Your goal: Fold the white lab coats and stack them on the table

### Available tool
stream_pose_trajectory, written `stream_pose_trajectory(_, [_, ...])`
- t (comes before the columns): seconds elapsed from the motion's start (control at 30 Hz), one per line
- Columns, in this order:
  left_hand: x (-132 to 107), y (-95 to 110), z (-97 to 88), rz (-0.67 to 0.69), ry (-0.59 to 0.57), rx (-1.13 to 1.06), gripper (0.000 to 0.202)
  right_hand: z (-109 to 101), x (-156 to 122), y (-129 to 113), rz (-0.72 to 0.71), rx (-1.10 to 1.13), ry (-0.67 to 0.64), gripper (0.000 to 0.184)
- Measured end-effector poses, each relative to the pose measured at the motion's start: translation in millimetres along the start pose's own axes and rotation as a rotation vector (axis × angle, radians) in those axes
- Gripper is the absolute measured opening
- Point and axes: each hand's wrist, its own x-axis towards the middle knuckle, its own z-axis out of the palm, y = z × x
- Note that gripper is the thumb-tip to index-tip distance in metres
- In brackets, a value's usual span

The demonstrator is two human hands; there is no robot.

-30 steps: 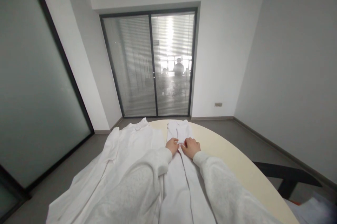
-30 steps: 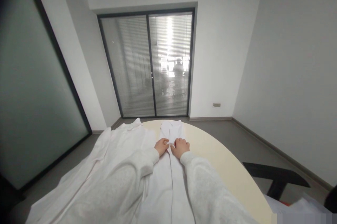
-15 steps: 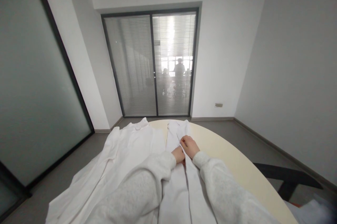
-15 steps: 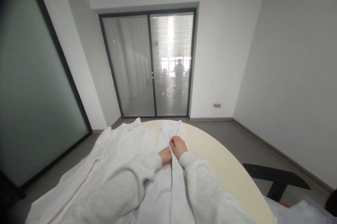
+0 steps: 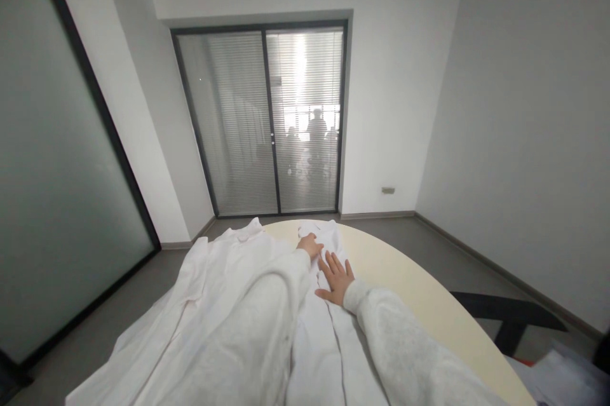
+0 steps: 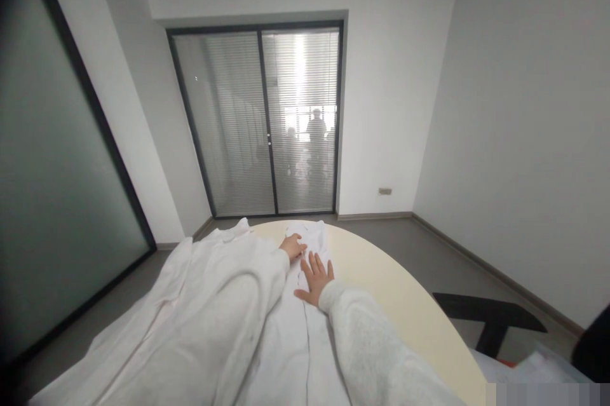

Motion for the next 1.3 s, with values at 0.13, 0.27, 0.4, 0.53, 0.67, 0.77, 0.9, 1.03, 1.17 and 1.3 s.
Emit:
stream_pose_trajectory(0.13, [21.9, 1.6, 23.8, 0.048, 0.117, 0.066, 0.042, 3.1, -1.1, -2.1, 0.028, -0.013, 0.011, 0.098])
stream_pose_trajectory(0.27, [31.2, -3.7, 33.8, 0.088, 0.223, 0.040, 0.023, 4.9, -2.7, -3.2, -0.022, -0.018, 0.005, 0.075])
stream_pose_trajectory(0.4, [39.4, -6.7, 37.7, 0.236, 0.402, -0.087, 0.020, 3.3, -8.3, -5.5, -0.071, -0.022, 0.013, 0.064])
stream_pose_trajectory(0.53, [47.0, -15.2, 46.8, 0.265, 0.431, -0.160, 0.021, -3.9, -13.0, -5.1, -0.116, 0.028, -0.056, 0.062])
stream_pose_trajectory(0.67, [48.5, -25.6, 46.3, 0.260, 0.499, -0.118, 0.037, -11.2, -11.9, -4.7, -0.080, 0.080, -0.109, 0.069])
stream_pose_trajectory(0.77, [43.5, -26.8, 38.3, 0.338, 0.516, -0.035, 0.033, -12.4, -7.9, -4.4, -0.032, 0.080, -0.010, 0.077])
stream_pose_trajectory(0.9, [30.9, -22.4, 35.4, 0.510, 0.304, 0.133, 0.032, -7.9, -2.4, -0.3, 0.002, 0.032, 0.098, 0.082])
stream_pose_trajectory(1.03, [20.7, -19.9, 38.8, 0.470, 0.089, 0.333, 0.037, -0.2, -1.0, 5.7, -0.032, 0.033, 0.007, 0.082])
stream_pose_trajectory(1.17, [23.5, -22.0, 18.9, 0.389, 0.155, 0.353, 0.041, 4.6, 1.8, 13.2, -0.064, 0.102, 0.003, 0.075])
stream_pose_trajectory(1.3, [29.9, -40.3, -18.6, 0.118, 0.228, 0.121, 0.040, -2.0, 16.4, 34.3, 0.010, 0.382, 0.061, 0.054])
